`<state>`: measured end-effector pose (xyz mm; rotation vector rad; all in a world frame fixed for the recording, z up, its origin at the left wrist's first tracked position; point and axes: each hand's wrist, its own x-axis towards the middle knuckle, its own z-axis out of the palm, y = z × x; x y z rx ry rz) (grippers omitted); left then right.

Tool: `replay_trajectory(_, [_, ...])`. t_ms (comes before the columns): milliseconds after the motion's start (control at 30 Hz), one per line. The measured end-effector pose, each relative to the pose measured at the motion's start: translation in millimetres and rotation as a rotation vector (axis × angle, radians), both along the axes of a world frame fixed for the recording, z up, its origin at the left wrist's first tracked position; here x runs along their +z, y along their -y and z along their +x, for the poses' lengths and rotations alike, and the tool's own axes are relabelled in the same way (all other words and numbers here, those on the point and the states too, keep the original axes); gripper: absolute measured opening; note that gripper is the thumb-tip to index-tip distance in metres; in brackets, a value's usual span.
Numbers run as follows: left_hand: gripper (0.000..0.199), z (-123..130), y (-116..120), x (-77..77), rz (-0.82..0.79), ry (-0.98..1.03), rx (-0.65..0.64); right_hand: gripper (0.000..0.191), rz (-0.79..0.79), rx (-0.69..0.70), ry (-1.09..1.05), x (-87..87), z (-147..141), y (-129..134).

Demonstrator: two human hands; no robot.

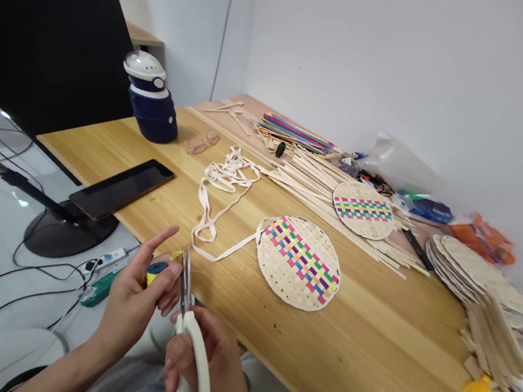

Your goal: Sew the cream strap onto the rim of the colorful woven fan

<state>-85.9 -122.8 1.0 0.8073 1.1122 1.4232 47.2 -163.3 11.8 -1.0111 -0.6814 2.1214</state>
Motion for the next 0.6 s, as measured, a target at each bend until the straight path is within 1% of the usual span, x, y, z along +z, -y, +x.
replay_trajectory(133, [0.063,1.1,-0.4,0.4,-0.002,0.032,0.008,0.043,-0.009,-0.02,-0.009,-7.2,-3.2,-0.7])
replay_trajectory(233, [0.064,4.8,-0.8,2.9,0.003,0.066,0.022,0.046,-0.008,-0.038,0.023,-11.3,-3.7,-0.5])
replay_trajectory(333, [0.065,8.9,-2.1,6.1,0.017,0.091,0.01,0.045,-0.009,-0.074,0.056,-11.8,-2.7,-0.4])
replay_trajectory(433, [0.064,11.1,-4.6,5.7,0.036,0.079,-0.008,0.045,0.009,-0.089,0.123,-10.1,-1.4,-2.5])
replay_trajectory(500, [0.061,11.2,-6.6,3.0,0.034,0.064,-0.026,0.052,0.051,-0.084,0.141,-9.2,0.1,-4.8])
replay_trajectory(600, [0.058,9.8,-9.5,-1.3,-0.003,0.081,-0.05,0.062,0.17,-0.075,0.168,-7.5,5.1,-6.1])
